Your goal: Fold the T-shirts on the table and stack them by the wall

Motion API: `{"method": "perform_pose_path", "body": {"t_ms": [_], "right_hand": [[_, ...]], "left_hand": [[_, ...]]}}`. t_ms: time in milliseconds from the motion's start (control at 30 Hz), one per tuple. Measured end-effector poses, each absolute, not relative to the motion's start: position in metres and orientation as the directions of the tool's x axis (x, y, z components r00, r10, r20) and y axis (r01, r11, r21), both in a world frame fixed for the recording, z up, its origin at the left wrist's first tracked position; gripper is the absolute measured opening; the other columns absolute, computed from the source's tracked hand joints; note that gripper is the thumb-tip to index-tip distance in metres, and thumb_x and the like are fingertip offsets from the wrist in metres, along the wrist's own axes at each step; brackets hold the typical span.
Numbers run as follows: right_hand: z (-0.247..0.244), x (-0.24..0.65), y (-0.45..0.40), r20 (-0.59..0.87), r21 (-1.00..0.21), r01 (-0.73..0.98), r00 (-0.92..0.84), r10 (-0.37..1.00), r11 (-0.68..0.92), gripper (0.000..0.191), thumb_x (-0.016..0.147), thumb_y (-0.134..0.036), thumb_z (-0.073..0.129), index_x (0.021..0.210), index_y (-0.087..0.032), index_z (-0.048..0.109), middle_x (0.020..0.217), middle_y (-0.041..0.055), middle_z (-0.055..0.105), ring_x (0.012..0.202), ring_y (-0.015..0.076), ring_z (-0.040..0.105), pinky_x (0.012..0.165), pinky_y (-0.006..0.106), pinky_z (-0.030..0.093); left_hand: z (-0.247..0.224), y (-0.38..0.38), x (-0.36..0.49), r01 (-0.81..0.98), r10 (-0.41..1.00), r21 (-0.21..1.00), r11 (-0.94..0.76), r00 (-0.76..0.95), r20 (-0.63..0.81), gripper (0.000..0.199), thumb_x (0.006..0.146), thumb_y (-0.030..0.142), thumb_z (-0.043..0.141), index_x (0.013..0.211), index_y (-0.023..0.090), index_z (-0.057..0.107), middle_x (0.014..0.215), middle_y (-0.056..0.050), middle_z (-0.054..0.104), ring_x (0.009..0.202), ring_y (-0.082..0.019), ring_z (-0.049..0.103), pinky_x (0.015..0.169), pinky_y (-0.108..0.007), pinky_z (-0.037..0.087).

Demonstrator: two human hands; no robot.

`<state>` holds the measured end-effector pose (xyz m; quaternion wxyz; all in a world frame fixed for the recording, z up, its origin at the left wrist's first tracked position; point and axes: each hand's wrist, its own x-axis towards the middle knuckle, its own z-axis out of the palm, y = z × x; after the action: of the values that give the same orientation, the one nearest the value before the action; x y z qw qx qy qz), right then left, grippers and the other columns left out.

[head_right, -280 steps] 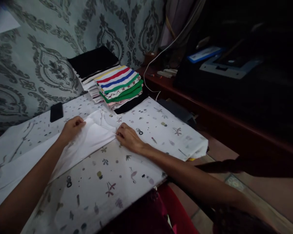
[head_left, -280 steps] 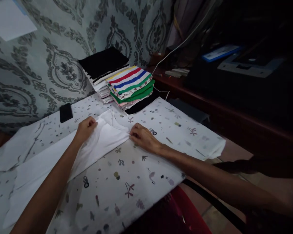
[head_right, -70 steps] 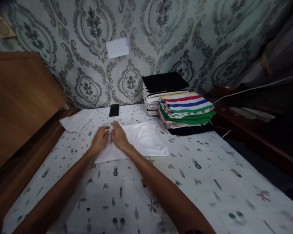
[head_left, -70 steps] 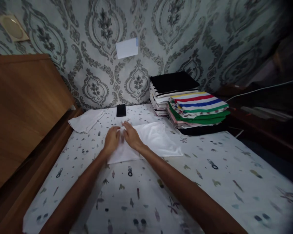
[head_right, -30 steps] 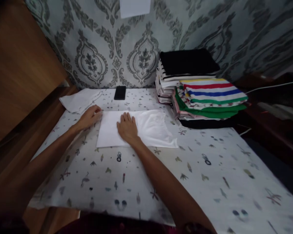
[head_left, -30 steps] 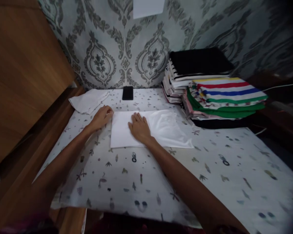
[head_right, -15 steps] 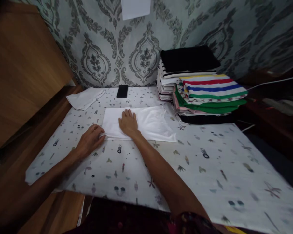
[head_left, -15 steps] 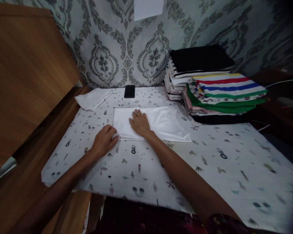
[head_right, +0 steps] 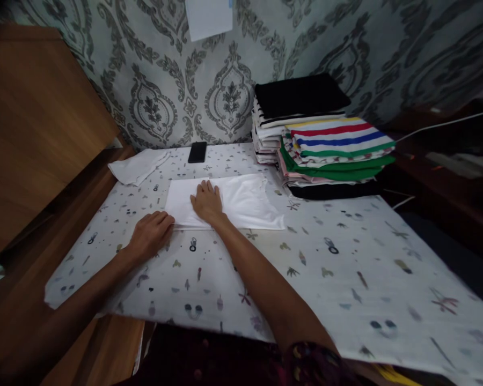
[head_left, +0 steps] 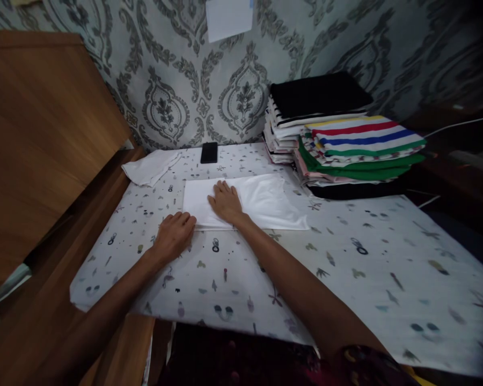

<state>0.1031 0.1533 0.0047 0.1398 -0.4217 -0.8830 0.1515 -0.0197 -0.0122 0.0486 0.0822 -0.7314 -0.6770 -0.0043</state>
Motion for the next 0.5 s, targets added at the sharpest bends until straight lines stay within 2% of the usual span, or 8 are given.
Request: {"method": "perform_pose_path", "body": {"t_ms": [133,233,400,500], "right_hand": [[0.0049,0.1035,0.1534,0.118,-0.385,0.706,-0.602,0.79,0.595,0.057,0.1,-0.036,0.031,0.147,-0.004,0.042,0.162,0.0187,0.029,0.152,0.0297,0.02,0.121,0.049,0.015],[0.0059,0.1037,0.1531,0.111,-0.381,0.708,-0.604,0.789,0.595,0.058,0.101,-0.036,0.03,0.147,-0.003,0.041,0.162,0.0188,0.029,0.152,0.0301,0.02,0.121,0.049,0.015],[0.0057,0.1037,0.1525,0.114,-0.382,0.706,-0.604,0.789,0.596,0.057,0.101,-0.035,0.032,0.148,-0.004,0.041,0.161,0.0198,0.031,0.152,0.0301,0.02,0.122,0.049,0.015],[0.0044,0.104,0.1524,0.13,-0.383,0.697,-0.608,0.783,0.605,0.058,0.101,-0.036,0.032,0.148,-0.005,0.04,0.162,0.0198,0.03,0.152,0.0305,0.02,0.121,0.05,0.015]], "left_hand": [[0.0495,-0.0117,-0.0175,0.981,0.988,-0.168,-0.097,0.115,0.099,0.02,0.099,0.019,0.044,0.091,0.021,0.062,0.092,-0.01,0.065,0.092,-0.025,0.059,0.078,-0.038,0.042],[0.0497,-0.0127,-0.0182,0.98,0.992,-0.183,-0.078,0.094,0.08,0.017,0.094,0.011,0.047,0.094,0.021,0.061,0.095,-0.011,0.065,0.094,-0.028,0.059,0.078,-0.039,0.042],[0.045,-0.0183,-0.021,0.958,0.99,-0.258,0.123,-0.099,0.101,0.027,0.089,0.004,0.043,0.104,0.02,0.058,0.099,-0.013,0.067,0.088,-0.028,0.063,0.07,-0.037,0.042],[0.0416,-0.0216,-0.0215,0.952,0.969,-0.188,0.242,-0.226,0.103,0.022,0.089,0.011,0.045,0.105,0.022,0.056,0.093,-0.01,0.07,0.078,-0.025,0.065,0.063,-0.033,0.039]]}}
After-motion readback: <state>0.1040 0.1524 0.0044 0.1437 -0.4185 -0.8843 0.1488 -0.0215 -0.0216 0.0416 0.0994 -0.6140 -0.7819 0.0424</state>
